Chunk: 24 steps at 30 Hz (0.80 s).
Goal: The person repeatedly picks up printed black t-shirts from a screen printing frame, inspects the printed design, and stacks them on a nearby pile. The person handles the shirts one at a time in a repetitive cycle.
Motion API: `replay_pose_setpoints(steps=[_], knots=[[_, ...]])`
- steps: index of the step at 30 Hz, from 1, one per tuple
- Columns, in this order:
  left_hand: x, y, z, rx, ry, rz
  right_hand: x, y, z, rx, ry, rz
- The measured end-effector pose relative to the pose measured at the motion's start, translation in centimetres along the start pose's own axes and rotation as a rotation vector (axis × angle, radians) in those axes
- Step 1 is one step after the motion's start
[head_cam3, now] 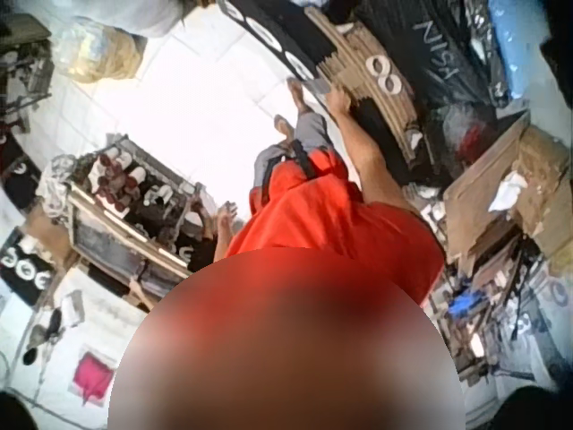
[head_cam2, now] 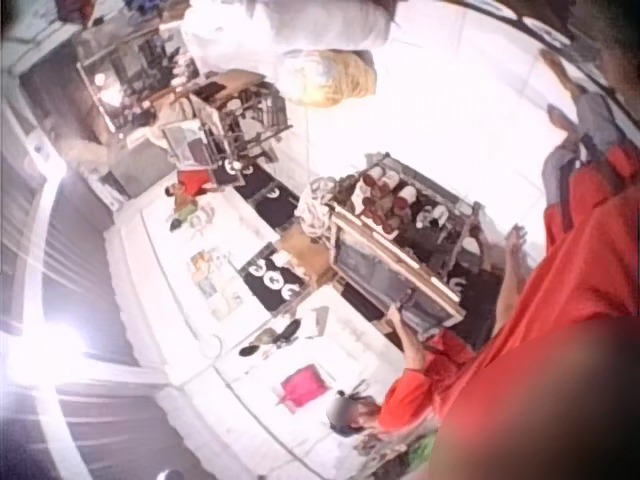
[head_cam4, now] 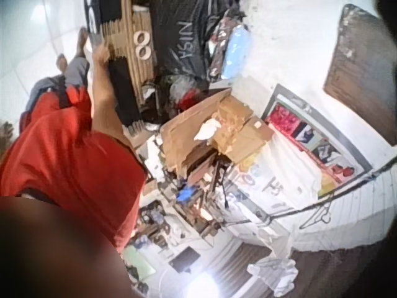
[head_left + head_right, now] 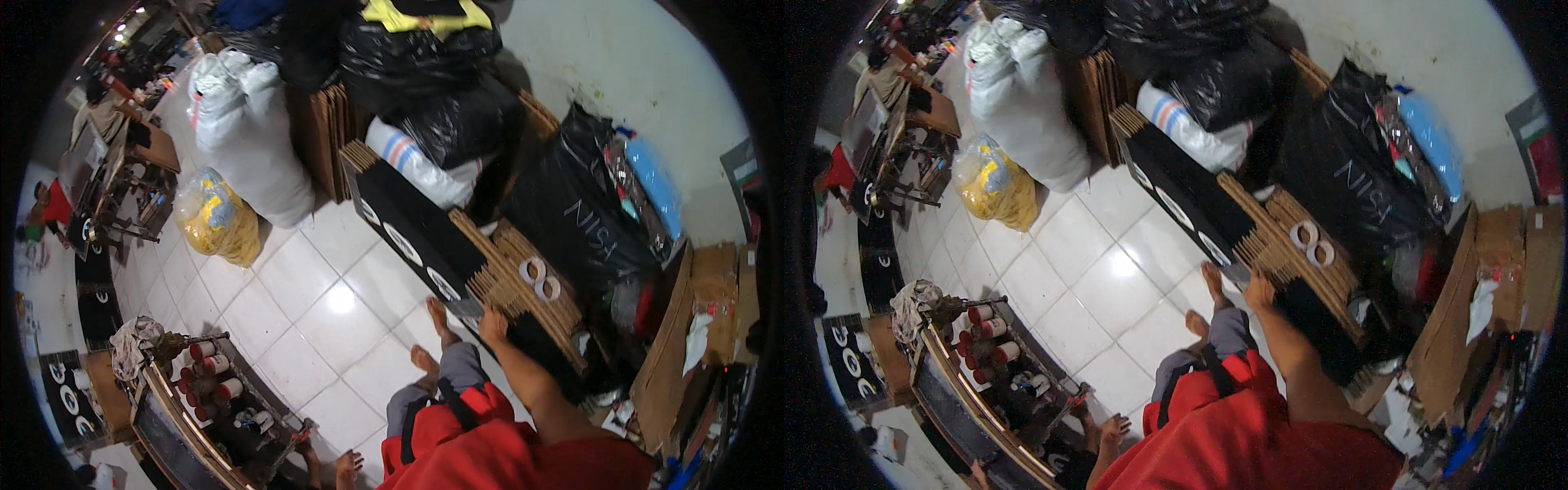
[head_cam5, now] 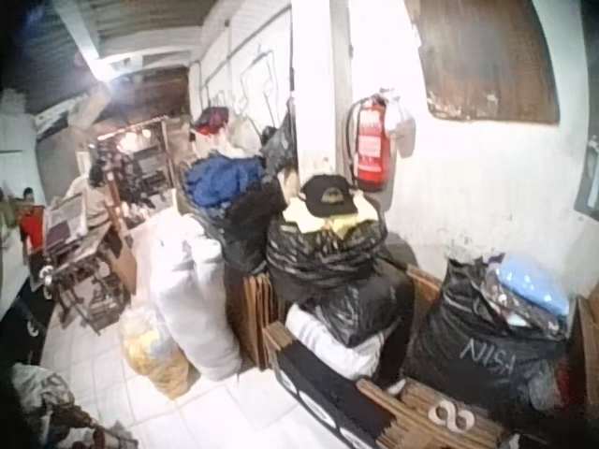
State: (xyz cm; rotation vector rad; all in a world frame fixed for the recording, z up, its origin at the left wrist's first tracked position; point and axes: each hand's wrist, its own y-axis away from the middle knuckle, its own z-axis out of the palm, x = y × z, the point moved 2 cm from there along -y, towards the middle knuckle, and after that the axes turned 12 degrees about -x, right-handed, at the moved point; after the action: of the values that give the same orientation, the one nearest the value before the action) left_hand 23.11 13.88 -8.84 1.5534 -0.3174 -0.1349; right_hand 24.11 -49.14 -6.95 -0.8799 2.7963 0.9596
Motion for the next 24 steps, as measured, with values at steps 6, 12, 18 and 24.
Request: replay_pose_setpoints(steps=[6,12,18,24], knots=[[5.2,-0.6,7.4,-0.133,-0.005,0.121,3.1,5.9,2.5,-0.023,-0.034,-0.104],[18.1,0.9,14.3,-0.208,-0.024,0.37,8.1,2.6,8.3,-0.44,0.013,0.021],[22.7,-1.8,15.7,-0.159,0.043,0.441,6.4,-9.4,10.8,-0.426,0.149,-0.482],[16.8,-2.0,14.1,0.051,0.175,0.471,-5.5,-18.7,4.9,-0.282,0.438,-0.583]])
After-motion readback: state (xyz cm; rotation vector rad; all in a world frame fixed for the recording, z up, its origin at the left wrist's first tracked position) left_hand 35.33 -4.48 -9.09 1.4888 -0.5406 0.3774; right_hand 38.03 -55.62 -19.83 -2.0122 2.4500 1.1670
